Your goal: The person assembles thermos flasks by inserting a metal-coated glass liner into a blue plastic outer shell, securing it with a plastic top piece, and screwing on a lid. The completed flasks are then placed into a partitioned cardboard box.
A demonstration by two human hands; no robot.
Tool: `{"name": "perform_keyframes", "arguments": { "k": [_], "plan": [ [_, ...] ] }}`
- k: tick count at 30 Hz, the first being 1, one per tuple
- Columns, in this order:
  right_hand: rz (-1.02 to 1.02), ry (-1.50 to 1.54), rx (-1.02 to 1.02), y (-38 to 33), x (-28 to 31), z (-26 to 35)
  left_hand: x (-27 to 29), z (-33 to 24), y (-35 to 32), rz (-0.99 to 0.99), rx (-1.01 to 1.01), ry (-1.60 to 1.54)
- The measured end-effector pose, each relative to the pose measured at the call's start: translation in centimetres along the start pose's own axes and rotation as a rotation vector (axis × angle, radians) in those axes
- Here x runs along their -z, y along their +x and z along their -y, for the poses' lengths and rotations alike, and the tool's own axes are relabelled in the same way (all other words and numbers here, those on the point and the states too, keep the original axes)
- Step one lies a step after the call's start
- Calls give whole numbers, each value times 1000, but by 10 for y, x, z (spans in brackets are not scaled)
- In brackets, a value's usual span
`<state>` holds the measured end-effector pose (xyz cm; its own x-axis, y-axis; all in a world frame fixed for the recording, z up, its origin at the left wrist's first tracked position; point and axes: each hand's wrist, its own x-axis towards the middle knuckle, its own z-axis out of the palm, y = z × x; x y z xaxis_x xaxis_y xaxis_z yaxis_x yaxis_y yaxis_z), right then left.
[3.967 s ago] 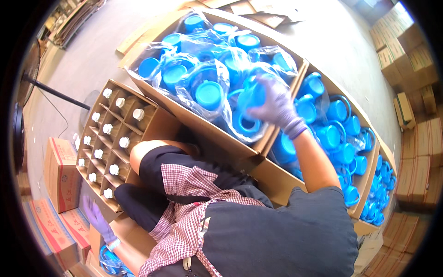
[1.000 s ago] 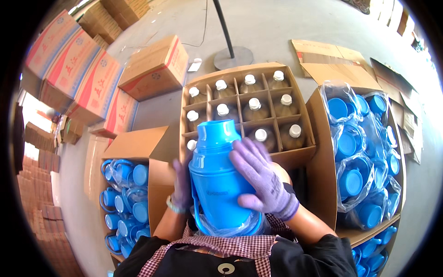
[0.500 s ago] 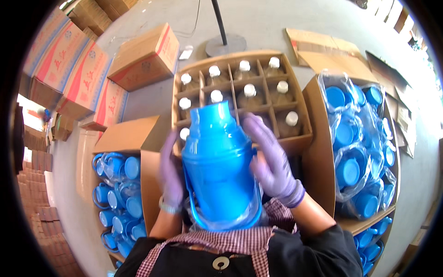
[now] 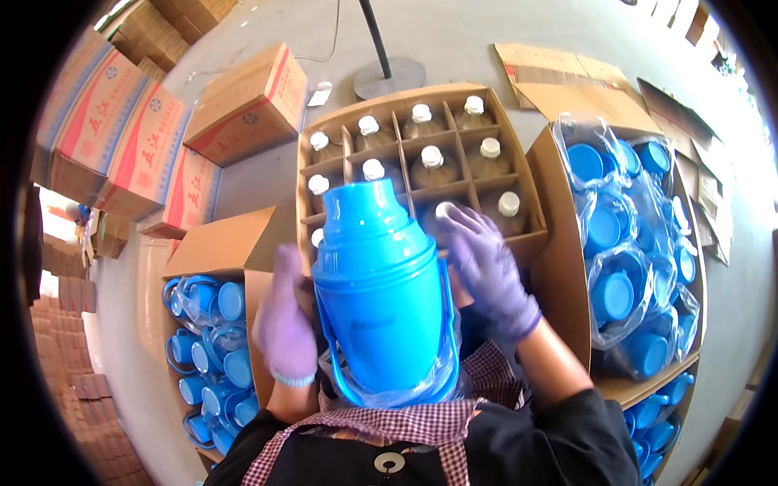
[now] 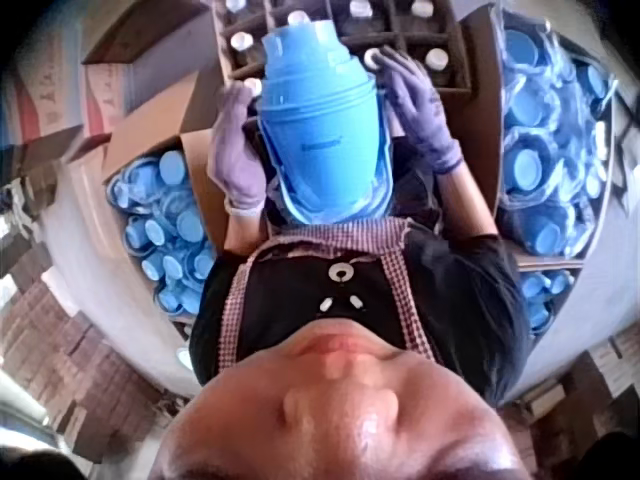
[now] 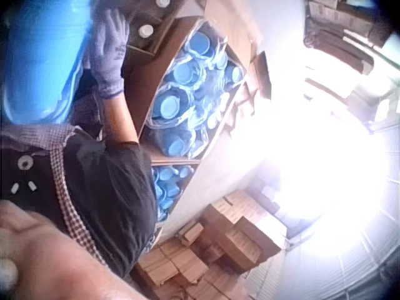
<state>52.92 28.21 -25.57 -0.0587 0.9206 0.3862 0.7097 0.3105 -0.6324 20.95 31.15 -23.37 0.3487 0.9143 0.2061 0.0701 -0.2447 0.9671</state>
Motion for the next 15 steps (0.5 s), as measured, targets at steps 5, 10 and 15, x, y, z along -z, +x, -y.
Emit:
{"name": "perform_keyframes", "arguments": {
  "k": [5,10,15],
  "plan": [
    [33,588,-226,-1,-7,19,-19,-24,20,126,-217,-71],
    [-87,452,-33,-1,-6,32,-13,17,30,-334,130,-21],
    [154,686,-369,-15,-12,-12,-4,-15,29,234,-360,-194]
  ]
}}
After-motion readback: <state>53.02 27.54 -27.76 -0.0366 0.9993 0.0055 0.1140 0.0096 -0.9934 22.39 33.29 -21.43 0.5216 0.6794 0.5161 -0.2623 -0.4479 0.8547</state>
